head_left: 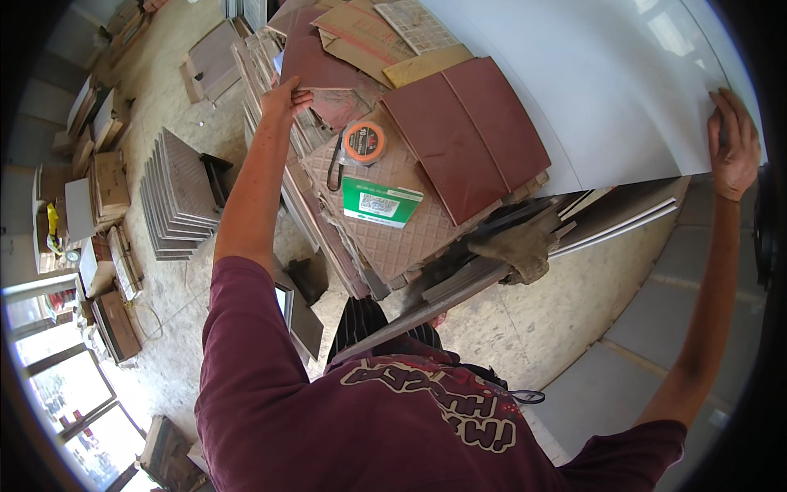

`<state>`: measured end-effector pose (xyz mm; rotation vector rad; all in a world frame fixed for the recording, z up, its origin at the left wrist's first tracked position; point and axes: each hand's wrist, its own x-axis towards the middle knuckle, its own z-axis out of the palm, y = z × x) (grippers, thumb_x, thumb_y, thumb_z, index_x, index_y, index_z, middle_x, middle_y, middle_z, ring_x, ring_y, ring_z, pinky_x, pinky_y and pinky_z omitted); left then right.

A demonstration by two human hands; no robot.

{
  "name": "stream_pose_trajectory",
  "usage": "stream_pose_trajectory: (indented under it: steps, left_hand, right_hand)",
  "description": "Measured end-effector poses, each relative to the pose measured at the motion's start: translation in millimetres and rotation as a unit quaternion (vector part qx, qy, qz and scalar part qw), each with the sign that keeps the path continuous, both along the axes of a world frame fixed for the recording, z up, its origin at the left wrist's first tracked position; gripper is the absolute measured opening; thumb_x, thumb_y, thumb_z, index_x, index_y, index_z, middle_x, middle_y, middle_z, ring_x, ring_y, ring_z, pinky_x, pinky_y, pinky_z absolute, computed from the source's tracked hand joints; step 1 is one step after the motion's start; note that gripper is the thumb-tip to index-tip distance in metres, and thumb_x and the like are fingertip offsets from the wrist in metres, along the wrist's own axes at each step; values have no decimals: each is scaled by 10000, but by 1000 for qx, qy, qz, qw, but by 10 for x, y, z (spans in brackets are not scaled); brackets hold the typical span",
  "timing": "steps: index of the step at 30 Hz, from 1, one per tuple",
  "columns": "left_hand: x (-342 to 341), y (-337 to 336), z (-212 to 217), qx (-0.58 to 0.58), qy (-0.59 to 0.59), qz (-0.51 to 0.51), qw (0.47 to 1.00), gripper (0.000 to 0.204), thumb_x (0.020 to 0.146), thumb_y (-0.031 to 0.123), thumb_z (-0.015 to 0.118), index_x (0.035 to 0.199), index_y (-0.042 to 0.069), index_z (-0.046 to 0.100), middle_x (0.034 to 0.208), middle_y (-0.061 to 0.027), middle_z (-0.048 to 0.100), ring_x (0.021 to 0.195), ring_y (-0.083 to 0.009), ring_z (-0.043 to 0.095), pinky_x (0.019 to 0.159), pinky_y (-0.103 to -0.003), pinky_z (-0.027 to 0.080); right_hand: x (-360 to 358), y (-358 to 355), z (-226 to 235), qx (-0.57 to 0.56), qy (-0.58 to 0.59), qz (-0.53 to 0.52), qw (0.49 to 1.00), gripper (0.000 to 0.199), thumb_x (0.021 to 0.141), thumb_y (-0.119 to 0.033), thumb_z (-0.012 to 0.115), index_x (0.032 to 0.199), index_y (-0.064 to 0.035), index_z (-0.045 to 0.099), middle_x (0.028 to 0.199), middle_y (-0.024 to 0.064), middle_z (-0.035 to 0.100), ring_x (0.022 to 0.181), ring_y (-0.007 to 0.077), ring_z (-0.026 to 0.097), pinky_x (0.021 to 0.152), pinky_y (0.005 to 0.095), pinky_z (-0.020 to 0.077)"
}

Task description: The person picks up a red tile from a stack, wipes its surface with a cloth, and places it back onto the pile.

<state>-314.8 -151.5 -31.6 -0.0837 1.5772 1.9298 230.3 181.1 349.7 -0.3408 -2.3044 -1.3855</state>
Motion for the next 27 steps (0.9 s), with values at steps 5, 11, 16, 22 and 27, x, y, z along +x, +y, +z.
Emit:
stream_pose_trajectory:
  steps: [5,11,16,22,27]
  left_hand:
    - [-58,-1,-13,9,-2,-13,1000,761,790,83,631,1394,126,170,755,-189,630,570,-259,633,479,-367,545]
    - [-36,-65,-144,16,5,-6,1000,680,774,178,677,1327,71,295,810,-193,630,619,-278,641,514,-382,551]
    - [228,25,-16,-6,-50,-23,999,694,684,422,746,1154,-16,481,926,-210,620,745,-309,649,585,-413,552]
    - [461,266,-64,-15,-67,-11,998,603,711,394,738,1019,-70,508,953,-203,619,834,-330,641,672,-413,551]
    - [438,322,-65,-26,8,-28,999,366,804,248,651,946,-68,533,816,-205,632,687,-314,656,562,-384,561]
  right_hand:
    - [33,20,8,13,-11,-15,1000,283,796,-119,614,1062,-213,609,1114,-73,587,958,155,587,823,274,472]
    - [18,31,20,23,-24,-10,999,263,815,-143,604,1067,-216,607,1118,-75,587,961,151,589,826,266,470]
    - [40,66,21,23,-21,-11,999,253,818,-154,601,1064,-213,609,1120,-70,588,948,153,596,829,265,474]
    - [60,80,37,26,-27,-1,999,262,819,-152,598,1074,-214,606,1121,-71,588,953,154,597,831,265,475]
    - [48,60,24,32,-27,-14,999,269,820,-152,600,1080,-217,605,1124,-72,588,961,153,595,832,267,476]
